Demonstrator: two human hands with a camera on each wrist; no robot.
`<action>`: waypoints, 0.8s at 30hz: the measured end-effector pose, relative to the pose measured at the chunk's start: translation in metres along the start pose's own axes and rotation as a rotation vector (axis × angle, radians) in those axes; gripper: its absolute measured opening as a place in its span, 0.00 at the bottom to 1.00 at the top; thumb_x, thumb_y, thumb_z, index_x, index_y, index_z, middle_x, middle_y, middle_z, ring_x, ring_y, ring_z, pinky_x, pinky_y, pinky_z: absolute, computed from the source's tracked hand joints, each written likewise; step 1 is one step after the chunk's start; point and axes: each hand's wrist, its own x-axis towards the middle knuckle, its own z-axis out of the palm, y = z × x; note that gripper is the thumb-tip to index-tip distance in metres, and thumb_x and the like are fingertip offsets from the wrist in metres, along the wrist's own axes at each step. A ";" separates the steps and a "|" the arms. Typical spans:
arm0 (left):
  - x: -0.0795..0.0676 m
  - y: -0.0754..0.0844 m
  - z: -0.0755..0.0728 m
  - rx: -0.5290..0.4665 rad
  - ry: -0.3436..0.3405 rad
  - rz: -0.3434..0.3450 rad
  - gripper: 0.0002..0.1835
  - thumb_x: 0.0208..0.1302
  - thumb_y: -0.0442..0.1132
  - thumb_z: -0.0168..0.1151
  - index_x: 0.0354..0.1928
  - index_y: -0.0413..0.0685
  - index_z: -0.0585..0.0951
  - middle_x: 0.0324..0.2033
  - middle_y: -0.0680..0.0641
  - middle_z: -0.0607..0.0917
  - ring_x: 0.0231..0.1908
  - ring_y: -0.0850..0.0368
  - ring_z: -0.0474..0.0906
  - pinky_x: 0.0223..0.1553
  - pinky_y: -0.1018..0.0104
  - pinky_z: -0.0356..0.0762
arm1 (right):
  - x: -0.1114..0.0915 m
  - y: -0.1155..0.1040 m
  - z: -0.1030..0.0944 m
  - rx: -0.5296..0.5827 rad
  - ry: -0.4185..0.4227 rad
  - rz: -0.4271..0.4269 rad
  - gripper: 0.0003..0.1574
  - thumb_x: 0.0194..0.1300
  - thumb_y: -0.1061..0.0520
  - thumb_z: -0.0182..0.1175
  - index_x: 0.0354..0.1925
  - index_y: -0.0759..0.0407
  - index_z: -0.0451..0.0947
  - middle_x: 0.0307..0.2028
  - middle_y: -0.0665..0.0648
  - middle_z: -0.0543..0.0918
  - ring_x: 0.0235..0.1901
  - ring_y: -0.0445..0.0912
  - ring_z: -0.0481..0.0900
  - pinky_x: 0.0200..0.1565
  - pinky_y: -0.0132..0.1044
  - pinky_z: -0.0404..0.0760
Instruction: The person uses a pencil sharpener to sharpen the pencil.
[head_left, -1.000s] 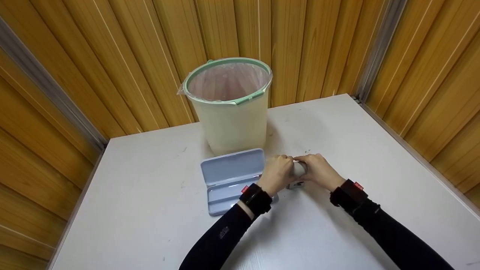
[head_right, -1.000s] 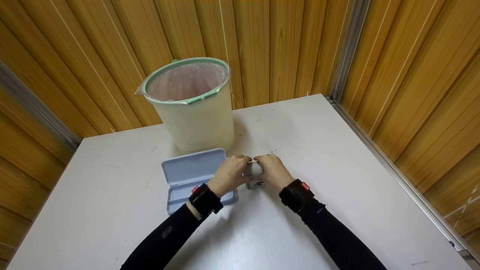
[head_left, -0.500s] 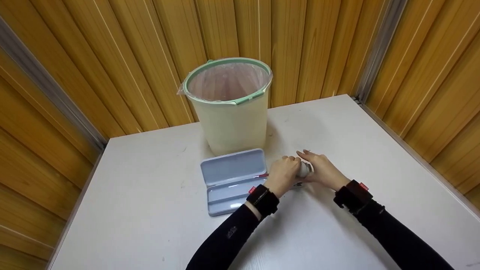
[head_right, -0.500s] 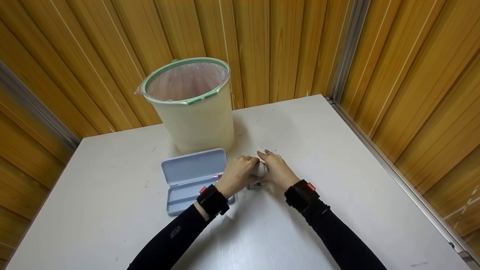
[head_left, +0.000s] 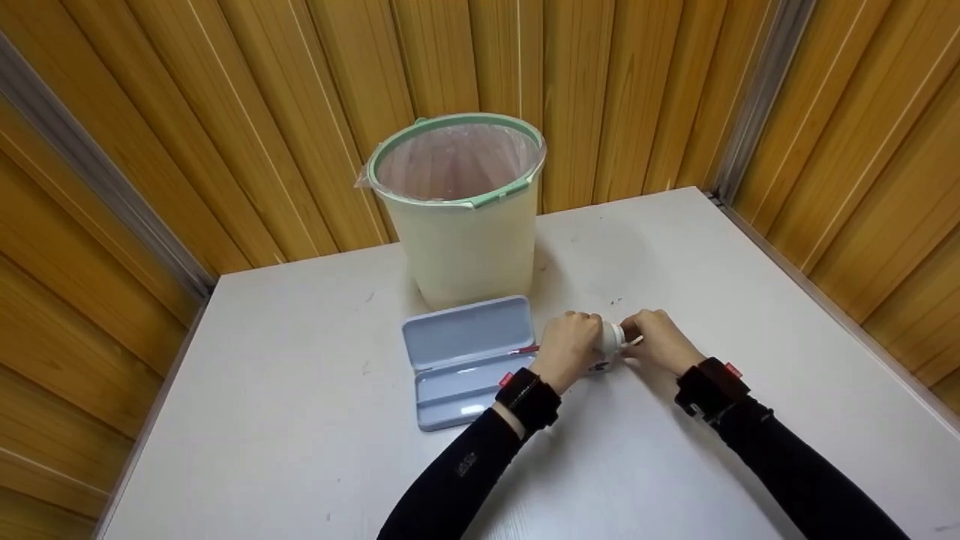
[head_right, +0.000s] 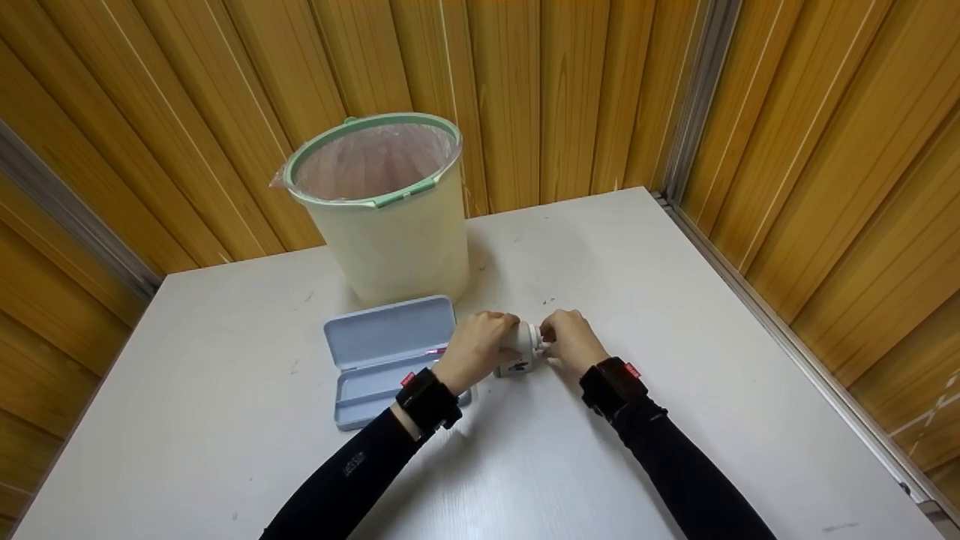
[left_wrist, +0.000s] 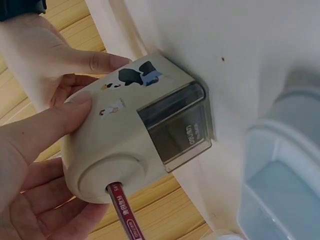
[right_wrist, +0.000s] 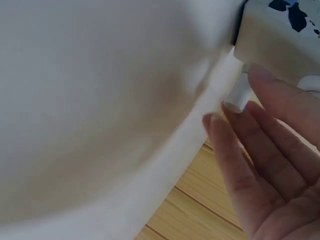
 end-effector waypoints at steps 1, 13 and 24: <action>0.000 0.000 0.000 -0.007 0.001 -0.003 0.15 0.50 0.48 0.76 0.37 0.50 0.85 0.32 0.54 0.89 0.31 0.60 0.84 0.30 0.68 0.82 | 0.000 0.001 0.000 0.005 0.000 0.000 0.08 0.50 0.71 0.69 0.33 0.69 0.85 0.32 0.64 0.88 0.34 0.56 0.87 0.43 0.50 0.84; 0.001 0.000 -0.003 -0.004 -0.019 0.019 0.14 0.52 0.47 0.75 0.38 0.49 0.85 0.32 0.53 0.88 0.31 0.60 0.84 0.33 0.71 0.82 | 0.000 0.005 0.003 0.006 -0.003 0.002 0.04 0.50 0.71 0.69 0.27 0.66 0.85 0.26 0.61 0.87 0.26 0.45 0.81 0.33 0.31 0.77; 0.002 0.001 -0.004 0.050 0.003 0.014 0.08 0.52 0.42 0.72 0.34 0.51 0.86 0.30 0.54 0.87 0.29 0.60 0.83 0.28 0.69 0.81 | -0.003 0.003 0.002 -0.025 -0.020 -0.041 0.03 0.51 0.66 0.71 0.25 0.64 0.85 0.25 0.59 0.88 0.22 0.38 0.74 0.28 0.29 0.73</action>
